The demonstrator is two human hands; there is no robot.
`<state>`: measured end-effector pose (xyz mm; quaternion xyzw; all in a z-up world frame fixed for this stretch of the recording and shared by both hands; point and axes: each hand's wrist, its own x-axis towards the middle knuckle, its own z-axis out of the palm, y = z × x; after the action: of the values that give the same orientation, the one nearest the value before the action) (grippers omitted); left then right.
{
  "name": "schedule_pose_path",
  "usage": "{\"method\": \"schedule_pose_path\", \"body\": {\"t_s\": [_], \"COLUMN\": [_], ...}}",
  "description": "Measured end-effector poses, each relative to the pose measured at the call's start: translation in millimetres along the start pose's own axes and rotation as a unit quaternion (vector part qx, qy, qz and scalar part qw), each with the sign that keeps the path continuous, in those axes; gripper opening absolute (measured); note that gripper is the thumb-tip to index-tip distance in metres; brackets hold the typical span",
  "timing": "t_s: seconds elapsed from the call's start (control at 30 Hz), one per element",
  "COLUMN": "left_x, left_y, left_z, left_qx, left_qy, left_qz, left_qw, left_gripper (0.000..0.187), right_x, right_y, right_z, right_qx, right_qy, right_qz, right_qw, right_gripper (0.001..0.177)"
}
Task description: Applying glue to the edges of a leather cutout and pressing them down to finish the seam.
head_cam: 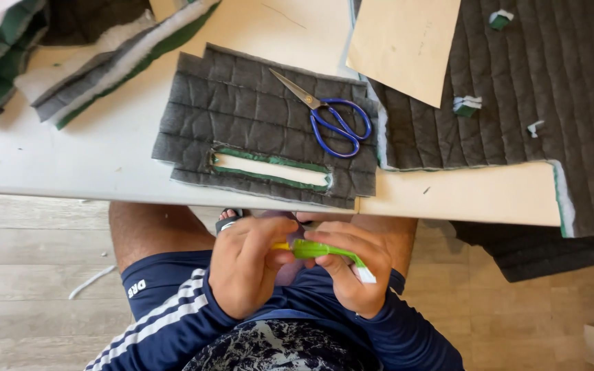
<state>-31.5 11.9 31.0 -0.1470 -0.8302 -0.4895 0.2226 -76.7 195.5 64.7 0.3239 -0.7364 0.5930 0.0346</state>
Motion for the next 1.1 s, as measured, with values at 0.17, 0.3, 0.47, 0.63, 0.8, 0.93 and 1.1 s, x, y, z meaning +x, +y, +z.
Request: {"method": "schedule_pose_path", "body": {"t_s": [0.17,0.3,0.47,0.63,0.8,0.93,1.1], "left_x": [19.4,21.8,32.6,35.3,23.0,25.3,12.0], "left_y": [-4.9,-4.4,-1.5,0.8,-6.0,-1.3,-0.7], "left_z": [-7.2,-11.5,-9.7,-8.8,0.1,4.7,5.7], "left_qx": [0.052,-0.033,0.015,0.215,-0.086,0.033,-0.119], "left_qy": [-0.029,-0.147,-0.153,-0.078,-0.236,-0.09,-0.165], "left_qz": [0.132,-0.109,-0.003,0.267,-0.16,0.142,-0.084], "left_qw": [0.99,0.983,0.988,0.936,0.955,0.985,0.975], "left_gripper": [0.035,0.047,0.028,0.016,0.049,0.025,0.045], "right_x": [-17.7,-12.6,-17.7,-28.1,-20.1,-21.2,-8.2], "right_y": [31.0,30.3,43.9,54.3,53.2,50.7,48.5], "right_z": [9.3,-2.1,-6.9,-11.3,-22.8,-24.9,-34.1], "right_qx": [0.203,0.059,-0.02,0.153,0.027,0.101,0.064], "right_qy": [0.084,0.055,0.056,0.075,0.007,-0.019,-0.072], "right_qz": [0.102,0.056,0.038,0.141,-0.042,0.021,-0.102], "right_qw": [0.97,0.995,0.998,0.975,0.999,0.994,0.99], "right_gripper": [0.036,0.04,0.04,0.047,0.028,0.034,0.021]}}
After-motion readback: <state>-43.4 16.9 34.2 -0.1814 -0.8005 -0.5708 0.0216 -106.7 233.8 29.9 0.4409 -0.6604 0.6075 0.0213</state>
